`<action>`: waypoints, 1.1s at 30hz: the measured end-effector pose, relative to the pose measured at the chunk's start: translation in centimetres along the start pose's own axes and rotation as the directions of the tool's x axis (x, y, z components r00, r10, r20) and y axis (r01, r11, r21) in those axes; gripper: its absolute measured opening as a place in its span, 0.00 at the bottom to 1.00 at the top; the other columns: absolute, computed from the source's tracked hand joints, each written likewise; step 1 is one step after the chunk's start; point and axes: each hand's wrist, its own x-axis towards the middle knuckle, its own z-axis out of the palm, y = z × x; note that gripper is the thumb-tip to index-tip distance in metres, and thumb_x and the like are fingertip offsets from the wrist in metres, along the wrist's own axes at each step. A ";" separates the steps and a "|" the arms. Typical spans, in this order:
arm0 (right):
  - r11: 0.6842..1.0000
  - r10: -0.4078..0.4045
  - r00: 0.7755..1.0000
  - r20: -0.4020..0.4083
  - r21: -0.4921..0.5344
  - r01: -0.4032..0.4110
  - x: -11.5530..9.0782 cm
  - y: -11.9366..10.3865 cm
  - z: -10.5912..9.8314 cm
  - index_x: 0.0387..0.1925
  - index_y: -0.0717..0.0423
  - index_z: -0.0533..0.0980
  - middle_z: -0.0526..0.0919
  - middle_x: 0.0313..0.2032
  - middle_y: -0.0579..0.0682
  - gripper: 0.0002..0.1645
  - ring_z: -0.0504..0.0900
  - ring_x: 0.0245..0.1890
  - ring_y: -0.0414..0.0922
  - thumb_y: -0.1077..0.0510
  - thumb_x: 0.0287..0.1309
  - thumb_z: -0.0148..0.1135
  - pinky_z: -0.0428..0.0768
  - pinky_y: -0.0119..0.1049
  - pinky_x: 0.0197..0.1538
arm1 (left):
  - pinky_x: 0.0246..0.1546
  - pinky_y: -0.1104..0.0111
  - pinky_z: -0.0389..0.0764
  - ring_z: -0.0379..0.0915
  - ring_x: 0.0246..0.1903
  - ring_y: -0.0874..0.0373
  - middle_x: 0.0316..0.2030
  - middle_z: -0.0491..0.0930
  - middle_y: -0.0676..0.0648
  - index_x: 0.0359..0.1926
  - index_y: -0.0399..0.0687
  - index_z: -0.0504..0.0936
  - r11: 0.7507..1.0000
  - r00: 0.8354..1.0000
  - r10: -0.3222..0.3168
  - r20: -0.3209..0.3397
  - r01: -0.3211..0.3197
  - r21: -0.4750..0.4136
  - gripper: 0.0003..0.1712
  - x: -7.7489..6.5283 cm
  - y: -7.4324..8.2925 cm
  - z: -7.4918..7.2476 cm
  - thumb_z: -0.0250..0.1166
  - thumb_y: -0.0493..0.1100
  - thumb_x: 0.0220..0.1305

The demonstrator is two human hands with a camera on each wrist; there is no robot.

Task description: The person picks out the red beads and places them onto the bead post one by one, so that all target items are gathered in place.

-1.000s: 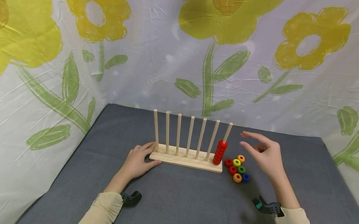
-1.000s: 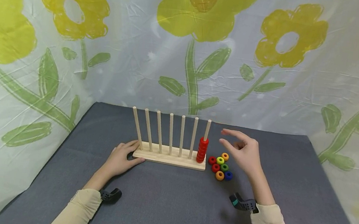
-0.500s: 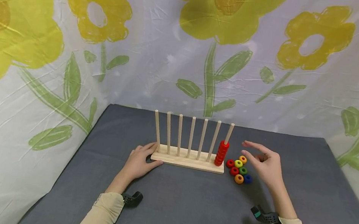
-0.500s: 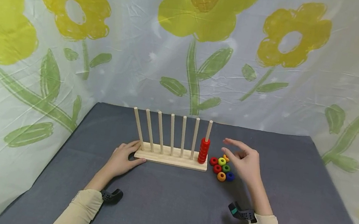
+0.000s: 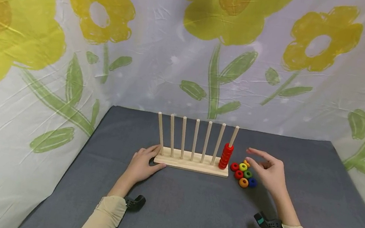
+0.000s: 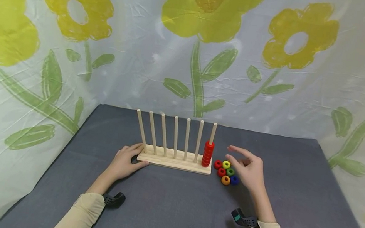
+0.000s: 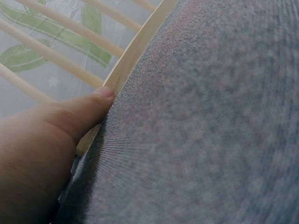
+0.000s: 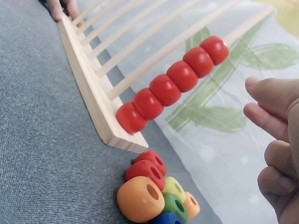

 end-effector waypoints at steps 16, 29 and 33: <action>0.983 0.120 0.987 0.104 -0.150 -0.103 -0.2 5.4 1.6 0.54 0.57 0.85 0.88 0.35 0.56 0.21 0.56 0.06 0.37 0.53 0.62 0.73 0.57 0.34 0.12 | 0.56 0.46 0.65 0.67 0.57 0.43 0.72 0.65 0.43 0.76 0.46 0.65 1.000 1.000 -0.010 0.013 0.010 -0.010 0.47 0.1 0.1 -0.1 0.69 0.64 0.65; 0.929 0.110 0.978 0.175 -0.369 -0.039 0.3 5.7 3.1 0.49 0.62 0.87 0.89 0.39 0.56 0.18 0.78 0.20 0.45 0.60 0.57 0.77 0.76 0.37 0.22 | 0.57 0.46 0.64 0.66 0.58 0.43 0.72 0.65 0.43 0.76 0.46 0.66 1.000 1.000 -0.028 0.013 0.028 -0.010 0.48 0.0 0.0 0.0 0.69 0.65 0.64; 0.907 0.129 0.976 0.175 -0.419 -0.045 0.5 5.5 3.3 0.48 0.62 0.87 0.88 0.43 0.58 0.18 0.85 0.40 0.55 0.59 0.55 0.78 0.84 0.48 0.38 | 0.56 0.46 0.65 0.66 0.58 0.43 0.72 0.65 0.43 0.76 0.46 0.66 1.000 1.000 -0.026 0.012 0.026 -0.013 0.48 0.0 0.0 0.0 0.68 0.65 0.64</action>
